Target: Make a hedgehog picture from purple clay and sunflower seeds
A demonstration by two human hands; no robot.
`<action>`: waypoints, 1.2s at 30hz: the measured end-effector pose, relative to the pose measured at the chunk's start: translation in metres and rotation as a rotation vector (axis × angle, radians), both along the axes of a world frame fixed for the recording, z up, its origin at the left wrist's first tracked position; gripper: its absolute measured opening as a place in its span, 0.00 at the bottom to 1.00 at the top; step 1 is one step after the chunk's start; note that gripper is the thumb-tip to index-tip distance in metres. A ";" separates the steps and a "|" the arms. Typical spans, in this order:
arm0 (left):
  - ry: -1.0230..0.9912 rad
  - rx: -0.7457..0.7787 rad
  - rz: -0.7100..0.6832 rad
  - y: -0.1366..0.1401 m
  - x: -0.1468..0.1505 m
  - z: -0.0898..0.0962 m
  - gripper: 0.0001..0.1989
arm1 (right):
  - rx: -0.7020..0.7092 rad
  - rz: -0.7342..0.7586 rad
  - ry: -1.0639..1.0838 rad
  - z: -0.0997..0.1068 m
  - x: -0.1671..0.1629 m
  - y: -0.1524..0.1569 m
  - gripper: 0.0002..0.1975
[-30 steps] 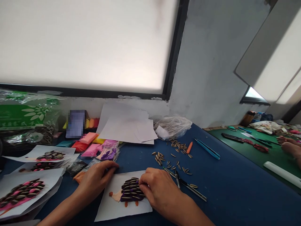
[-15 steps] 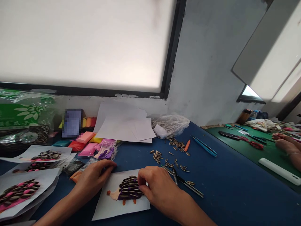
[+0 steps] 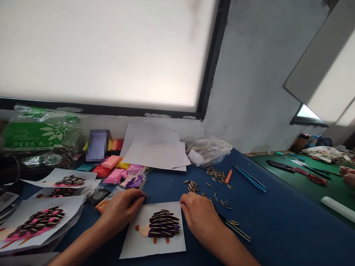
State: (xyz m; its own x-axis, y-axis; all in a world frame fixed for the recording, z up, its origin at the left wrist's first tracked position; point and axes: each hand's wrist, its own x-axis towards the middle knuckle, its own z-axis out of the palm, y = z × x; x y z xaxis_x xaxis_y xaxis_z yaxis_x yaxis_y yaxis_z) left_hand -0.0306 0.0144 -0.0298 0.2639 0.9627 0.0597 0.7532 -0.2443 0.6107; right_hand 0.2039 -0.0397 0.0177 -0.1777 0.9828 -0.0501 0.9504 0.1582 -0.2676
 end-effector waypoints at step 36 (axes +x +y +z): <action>0.131 -0.085 -0.134 -0.004 -0.003 0.008 0.07 | -0.168 0.010 0.261 0.021 0.008 -0.006 0.05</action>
State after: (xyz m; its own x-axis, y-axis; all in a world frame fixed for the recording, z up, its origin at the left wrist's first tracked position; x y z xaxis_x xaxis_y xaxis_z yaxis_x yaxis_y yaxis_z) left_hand -0.0339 0.0108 -0.0219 0.3899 0.9186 -0.0639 0.7919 -0.2991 0.5323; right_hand 0.2120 -0.0457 0.0385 -0.2152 0.9629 -0.1628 0.8446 0.0999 -0.5259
